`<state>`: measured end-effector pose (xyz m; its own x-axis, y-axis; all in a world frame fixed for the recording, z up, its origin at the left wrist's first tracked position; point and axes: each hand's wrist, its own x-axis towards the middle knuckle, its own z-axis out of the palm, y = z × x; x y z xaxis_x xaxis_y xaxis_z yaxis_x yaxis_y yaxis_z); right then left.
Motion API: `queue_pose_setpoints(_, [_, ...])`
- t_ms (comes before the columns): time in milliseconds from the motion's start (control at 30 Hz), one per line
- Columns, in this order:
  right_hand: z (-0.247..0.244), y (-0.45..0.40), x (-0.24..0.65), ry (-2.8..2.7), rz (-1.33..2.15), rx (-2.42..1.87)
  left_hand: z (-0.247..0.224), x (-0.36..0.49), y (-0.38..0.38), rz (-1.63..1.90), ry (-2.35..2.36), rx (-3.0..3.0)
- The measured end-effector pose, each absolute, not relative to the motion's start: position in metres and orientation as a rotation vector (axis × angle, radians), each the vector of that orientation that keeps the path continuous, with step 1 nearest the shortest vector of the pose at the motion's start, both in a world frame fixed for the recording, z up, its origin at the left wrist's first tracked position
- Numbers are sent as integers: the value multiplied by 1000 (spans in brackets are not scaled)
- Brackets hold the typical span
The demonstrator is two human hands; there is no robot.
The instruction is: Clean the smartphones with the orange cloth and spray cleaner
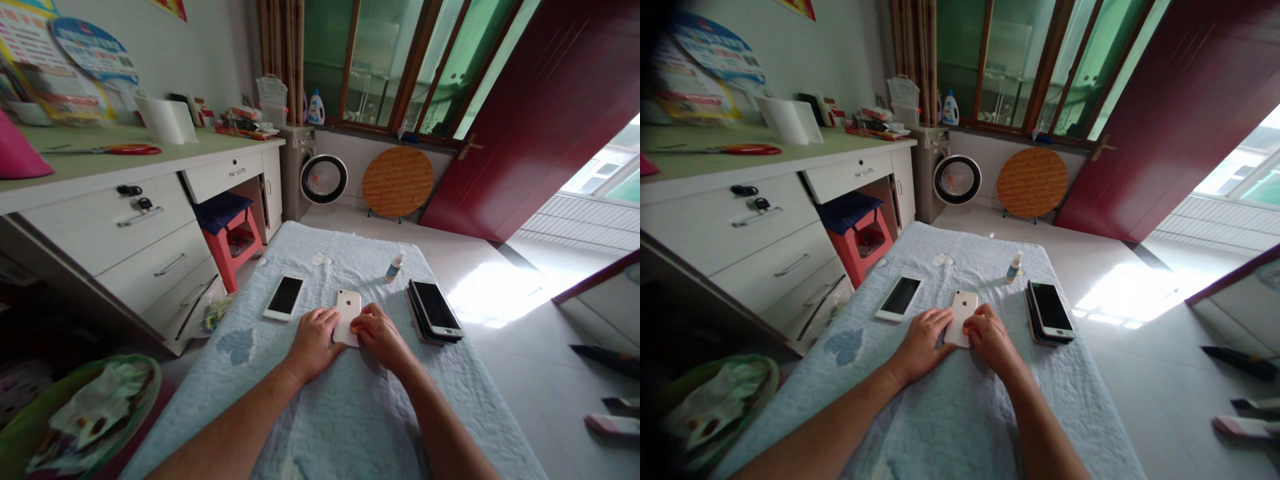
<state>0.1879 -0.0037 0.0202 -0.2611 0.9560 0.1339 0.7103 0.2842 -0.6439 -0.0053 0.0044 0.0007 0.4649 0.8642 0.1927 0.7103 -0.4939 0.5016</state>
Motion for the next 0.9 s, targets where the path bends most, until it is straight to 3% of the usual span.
queue_pose_setpoints(233, [4,15,189,-1890,463,-1513,-4,-5,5,611,1330,2354])
queue_pose_setpoints(667, [39,-13,200,-2167,908,-1405,5,-4,4,610,1343,2339])
queue_pose_setpoints(900, [23,-6,193,-2059,757,-1431,6,-5,3,568,1339,2371])
